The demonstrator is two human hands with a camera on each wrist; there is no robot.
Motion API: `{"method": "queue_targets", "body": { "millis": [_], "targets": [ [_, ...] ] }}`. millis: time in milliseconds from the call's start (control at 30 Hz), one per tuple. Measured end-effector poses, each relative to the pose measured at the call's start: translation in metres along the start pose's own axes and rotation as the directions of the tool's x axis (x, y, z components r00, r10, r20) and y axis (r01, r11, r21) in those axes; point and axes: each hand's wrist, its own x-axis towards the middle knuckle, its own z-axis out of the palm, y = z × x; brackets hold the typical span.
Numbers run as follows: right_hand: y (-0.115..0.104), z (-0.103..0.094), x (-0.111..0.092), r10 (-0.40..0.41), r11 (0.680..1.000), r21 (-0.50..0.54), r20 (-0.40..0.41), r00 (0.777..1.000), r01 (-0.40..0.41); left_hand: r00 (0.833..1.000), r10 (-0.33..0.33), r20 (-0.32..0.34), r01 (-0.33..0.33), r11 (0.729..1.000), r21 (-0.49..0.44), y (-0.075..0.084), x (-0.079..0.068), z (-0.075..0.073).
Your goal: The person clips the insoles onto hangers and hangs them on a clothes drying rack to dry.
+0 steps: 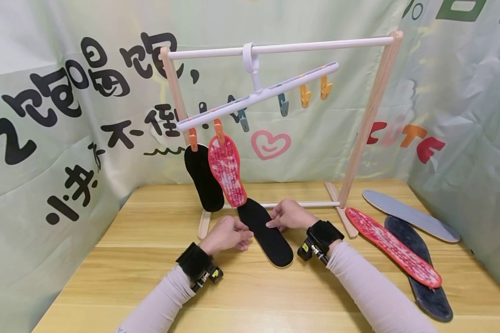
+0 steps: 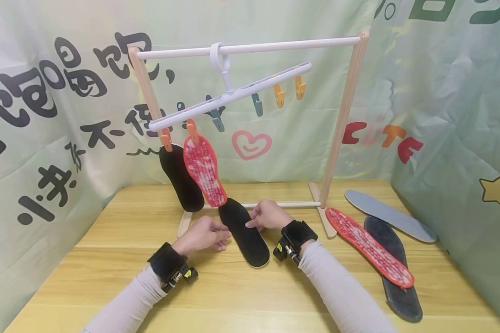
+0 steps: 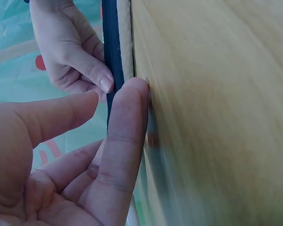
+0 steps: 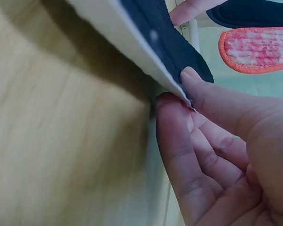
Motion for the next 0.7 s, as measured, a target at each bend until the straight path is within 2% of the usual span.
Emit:
{"method": "queue_targets", "body": {
  "millis": [367, 700],
  "targets": [
    [0.0027, 0.0038, -0.0051, 0.012, 0.996, 0.088, 0.003, 1.000, -0.012, 0.999, 0.039, 0.009, -0.039, 0.997, 0.066, 0.0011, -0.0007, -0.0020],
    [0.0082, 0.0056, -0.0077, -0.001, 0.986, 0.167, -0.005, 1.000, 0.002, 0.999, 0.039, -0.026, -0.036, 0.995, 0.089, 0.0037, -0.0014, -0.0003]
  ]
}}
